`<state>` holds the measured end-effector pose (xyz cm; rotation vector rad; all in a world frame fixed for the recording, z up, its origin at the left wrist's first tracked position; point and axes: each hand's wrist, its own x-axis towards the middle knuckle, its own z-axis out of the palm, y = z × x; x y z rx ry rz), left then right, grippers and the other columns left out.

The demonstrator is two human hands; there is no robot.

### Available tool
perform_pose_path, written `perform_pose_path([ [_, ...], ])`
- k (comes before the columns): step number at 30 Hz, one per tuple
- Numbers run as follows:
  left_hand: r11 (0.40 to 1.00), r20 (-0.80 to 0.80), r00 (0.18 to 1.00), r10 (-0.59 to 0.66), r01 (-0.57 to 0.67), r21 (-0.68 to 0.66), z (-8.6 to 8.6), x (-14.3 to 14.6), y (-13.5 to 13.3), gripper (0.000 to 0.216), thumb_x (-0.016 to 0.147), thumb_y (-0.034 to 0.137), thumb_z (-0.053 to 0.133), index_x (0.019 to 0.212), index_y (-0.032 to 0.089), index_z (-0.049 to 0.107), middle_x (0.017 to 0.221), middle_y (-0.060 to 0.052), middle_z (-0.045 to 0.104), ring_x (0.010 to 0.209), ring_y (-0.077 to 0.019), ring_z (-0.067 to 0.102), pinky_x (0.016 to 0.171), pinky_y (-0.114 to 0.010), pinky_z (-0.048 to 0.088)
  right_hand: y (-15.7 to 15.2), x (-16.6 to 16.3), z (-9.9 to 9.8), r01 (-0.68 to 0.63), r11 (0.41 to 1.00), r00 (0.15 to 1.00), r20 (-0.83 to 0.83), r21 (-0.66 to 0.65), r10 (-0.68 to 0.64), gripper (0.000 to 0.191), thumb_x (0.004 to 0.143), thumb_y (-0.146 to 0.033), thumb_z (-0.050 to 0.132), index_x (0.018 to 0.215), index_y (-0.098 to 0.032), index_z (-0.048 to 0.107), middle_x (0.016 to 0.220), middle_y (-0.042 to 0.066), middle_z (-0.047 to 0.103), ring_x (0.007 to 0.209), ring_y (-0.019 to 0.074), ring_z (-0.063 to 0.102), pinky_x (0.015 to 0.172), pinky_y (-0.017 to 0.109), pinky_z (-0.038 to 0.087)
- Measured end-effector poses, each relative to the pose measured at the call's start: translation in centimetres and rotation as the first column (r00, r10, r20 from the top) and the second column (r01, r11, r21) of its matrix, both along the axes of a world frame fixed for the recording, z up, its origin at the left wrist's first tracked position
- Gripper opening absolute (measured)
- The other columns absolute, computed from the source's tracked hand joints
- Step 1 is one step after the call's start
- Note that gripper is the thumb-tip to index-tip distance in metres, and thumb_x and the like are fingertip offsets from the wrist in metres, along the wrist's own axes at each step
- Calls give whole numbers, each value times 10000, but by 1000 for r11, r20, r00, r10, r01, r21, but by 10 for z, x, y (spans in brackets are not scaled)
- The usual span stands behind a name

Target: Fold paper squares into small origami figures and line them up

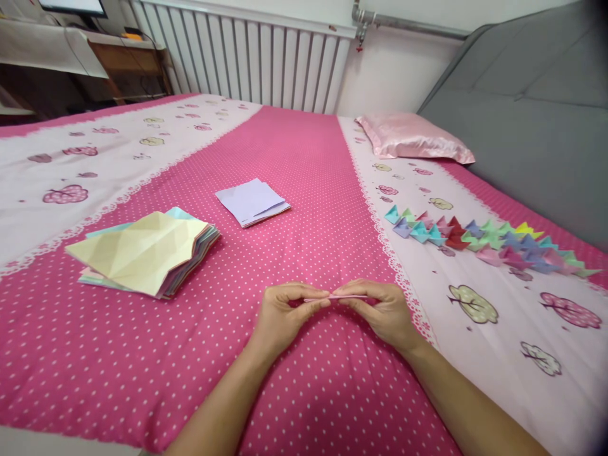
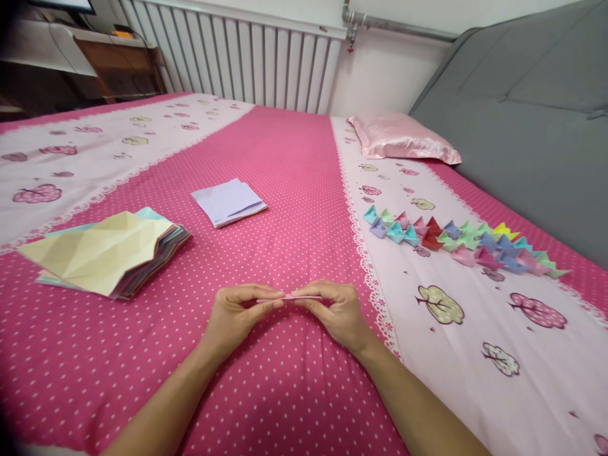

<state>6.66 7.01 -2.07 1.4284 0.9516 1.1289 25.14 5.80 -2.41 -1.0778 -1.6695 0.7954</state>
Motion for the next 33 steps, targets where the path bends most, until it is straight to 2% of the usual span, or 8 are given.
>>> perform_pose_path([
  [7,993,-87,990,-113,112,-24,-2,2,-3,146,718,262,637,835,223,714,853,-38,713,759,-166,670,702,-258,534,-2,1,-4,-1,999,1000,-10,-48,1,108,739,-226,647,820,-253,715,773,12,718,692,169,672,645,281,562],
  [13,998,-151,988,-26,17,-57,1,-2,-1,145,739,256,608,828,220,718,792,-21,720,682,-148,665,594,-212,506,-1,2,-1,203,979,979,-24,-3,-203,206,668,-247,716,872,-235,688,803,10,709,700,161,666,671,274,563],
  [15,998,-175,985,-6,-5,-66,2,-2,0,148,736,265,610,815,208,721,770,-25,720,647,-144,657,563,-207,491,0,3,-1,228,973,973,-37,34,-226,170,670,-243,714,837,-233,688,771,1,704,679,151,661,657,262,560],
  [18,998,-182,983,12,-24,-63,2,-3,0,155,724,291,623,789,193,723,738,-29,719,622,-139,645,558,-210,483,1,4,0,230,971,973,-21,70,-230,88,691,-240,696,778,-230,695,717,-5,697,645,146,653,639,264,556],
  [22,998,-175,984,13,-24,-59,2,-2,0,153,721,296,626,777,193,724,721,-32,717,608,-138,636,548,-214,477,1,5,0,229,972,973,-24,43,-228,68,707,-247,682,771,-236,704,711,-1,705,638,156,657,637,281,558],
  [25,998,-164,986,11,-20,-57,2,-2,-1,159,729,299,617,789,196,723,728,-37,717,613,-143,637,557,-227,482,0,6,1,213,977,977,-27,10,-213,57,720,-254,671,762,-234,704,728,8,711,664,174,665,658,304,560],
  [29,999,-138,990,-3,-2,-34,2,-2,-1,174,719,314,630,803,189,718,770,-51,716,668,-157,644,612,-248,498,0,4,3,165,985,985,-42,-55,-167,74,744,-272,644,742,-219,696,816,32,715,778,207,670,761,355,542],
  [33,998,-136,989,-58,54,-33,2,-1,-2,198,729,319,622,871,212,708,851,-48,715,741,-168,655,679,-263,504,0,2,5,130,982,988,-70,-139,-141,69,754,-270,635,733,-227,684,840,15,713,798,181,666,783,319,527],
])
